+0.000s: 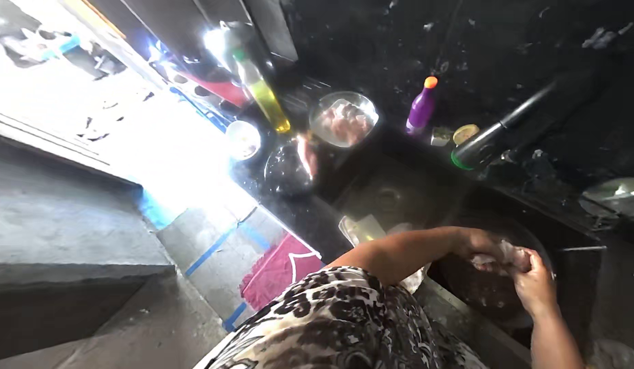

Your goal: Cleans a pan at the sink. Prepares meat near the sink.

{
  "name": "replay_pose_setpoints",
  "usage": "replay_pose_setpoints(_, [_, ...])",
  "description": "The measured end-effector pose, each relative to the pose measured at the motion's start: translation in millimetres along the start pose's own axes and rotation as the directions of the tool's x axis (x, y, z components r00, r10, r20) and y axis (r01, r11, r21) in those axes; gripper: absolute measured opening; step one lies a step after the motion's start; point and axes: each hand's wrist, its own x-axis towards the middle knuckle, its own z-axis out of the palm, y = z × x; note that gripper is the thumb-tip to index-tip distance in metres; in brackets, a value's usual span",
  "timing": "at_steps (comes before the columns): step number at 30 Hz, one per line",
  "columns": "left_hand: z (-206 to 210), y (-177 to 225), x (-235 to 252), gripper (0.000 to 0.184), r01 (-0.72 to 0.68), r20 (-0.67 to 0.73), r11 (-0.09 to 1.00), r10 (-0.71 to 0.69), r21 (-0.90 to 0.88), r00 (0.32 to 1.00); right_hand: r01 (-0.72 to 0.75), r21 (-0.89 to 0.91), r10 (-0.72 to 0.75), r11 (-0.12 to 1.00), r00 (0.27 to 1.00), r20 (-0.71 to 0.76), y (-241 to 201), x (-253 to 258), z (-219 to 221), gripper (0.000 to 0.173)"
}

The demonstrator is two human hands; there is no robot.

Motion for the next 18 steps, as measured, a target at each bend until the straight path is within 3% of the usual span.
replay_pose_setpoints(1, [2.7,3.8,-4.4,0.020,0.049,0.003,0.999,-0.049,0.015,0.999,0.018,-0.037,-0.017,0.999,1.000,0.021,-1.9,1.1,-0.4,0.047])
replay_pose_setpoints(3, [8.7,11.9,-11.5,0.012,0.125,-0.025,0.971,-0.123,0.205,0.992,0.064,-0.128,-0.056,0.990,0.996,0.064,-5.2,1.6,-1.1,0.044])
replay_pose_setpoints(6, [17.2,15.1,-10.7,0.026,0.080,-0.047,0.846,-0.065,0.527,0.997,0.108,-0.273,-0.071,0.956,0.988,0.140,-0.9,-1.2,-2.0,0.039])
replay_pose_setpoints(9, [22.0,18.8,-13.6,0.029,-0.034,-0.010,0.657,0.062,0.753,0.998,0.191,-0.384,-0.147,0.903,0.979,0.142,16.9,-1.8,1.2,0.034])
replay_pose_setpoints(12, [26.5,14.9,-8.6,0.028,0.047,-0.052,0.411,0.002,0.910,0.999,0.113,-0.466,0.004,0.878,0.970,0.244,19.8,-0.7,-1.9,0.050])
replay_pose_setpoints(15, [27.7,7.2,0.2,0.029,-0.012,-0.018,0.217,0.135,0.976,0.991,0.071,-0.114,-0.043,0.991,0.973,0.225,32.6,-2.9,-11.9,0.084])
replay_pose_setpoints(18, [26.0,5.2,7.9,0.032,-0.152,0.126,0.071,0.284,0.986,0.950,0.109,0.187,-0.159,0.976,0.948,0.276,43.1,-2.3,-18.9,0.127])
